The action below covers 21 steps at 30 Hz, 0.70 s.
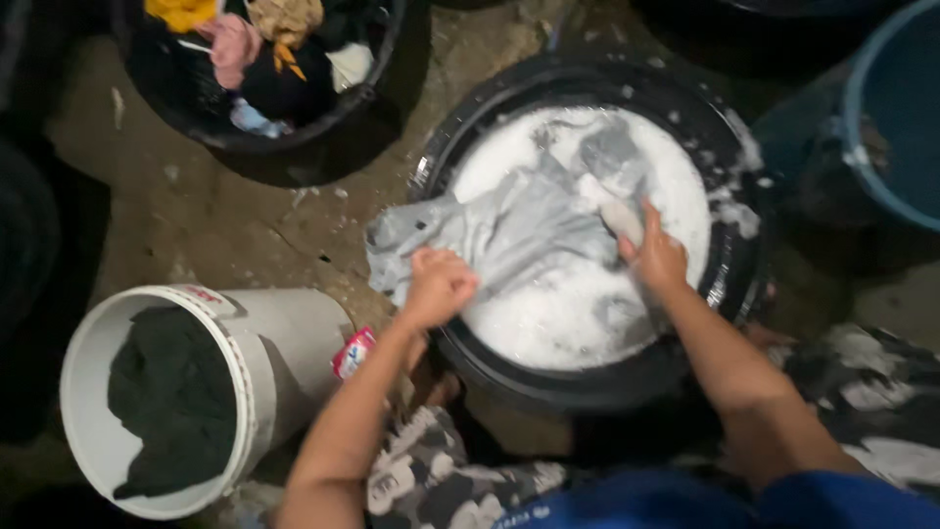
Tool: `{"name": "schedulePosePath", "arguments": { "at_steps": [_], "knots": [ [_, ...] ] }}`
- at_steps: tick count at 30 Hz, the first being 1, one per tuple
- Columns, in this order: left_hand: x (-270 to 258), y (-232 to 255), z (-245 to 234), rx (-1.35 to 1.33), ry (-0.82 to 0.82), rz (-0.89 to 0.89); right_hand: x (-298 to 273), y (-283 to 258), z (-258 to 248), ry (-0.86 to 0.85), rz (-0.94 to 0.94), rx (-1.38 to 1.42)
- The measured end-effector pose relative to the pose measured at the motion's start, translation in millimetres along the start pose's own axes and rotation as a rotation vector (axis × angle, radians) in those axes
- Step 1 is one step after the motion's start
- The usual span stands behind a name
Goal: The person washes clothes by hand in a basin of soapy water using a wooden scrubbing board. They scrub a grey garment against the board, rinse it in the sudsy water, and then lift the board out of the basin.
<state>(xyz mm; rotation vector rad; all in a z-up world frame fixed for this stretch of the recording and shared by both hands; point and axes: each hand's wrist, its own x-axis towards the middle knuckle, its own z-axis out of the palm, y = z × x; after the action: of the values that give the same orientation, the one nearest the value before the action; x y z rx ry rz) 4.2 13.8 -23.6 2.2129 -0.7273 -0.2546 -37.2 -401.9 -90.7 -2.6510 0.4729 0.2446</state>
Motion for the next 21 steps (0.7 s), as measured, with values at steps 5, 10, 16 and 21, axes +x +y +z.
{"name": "schedulePosePath", "arguments": {
  "at_steps": [5, 10, 16, 21],
  "knots": [
    [21, -31, -12, -0.234, -0.332, -0.047, 49, 21, 23, 0.011, -0.342, 0.110],
    [47, -2, -58, -0.457, -0.420, -0.334, 54, 19, 43, -0.303, -0.512, 0.019],
    [65, 37, -73, 0.862, 0.263, -0.159, -11, -27, 14, -0.564, -0.394, 0.526],
    [120, 26, 61, -0.032, -0.260, -0.415, -54, -105, -76, -0.417, -0.920, 0.405]
  ]
}}
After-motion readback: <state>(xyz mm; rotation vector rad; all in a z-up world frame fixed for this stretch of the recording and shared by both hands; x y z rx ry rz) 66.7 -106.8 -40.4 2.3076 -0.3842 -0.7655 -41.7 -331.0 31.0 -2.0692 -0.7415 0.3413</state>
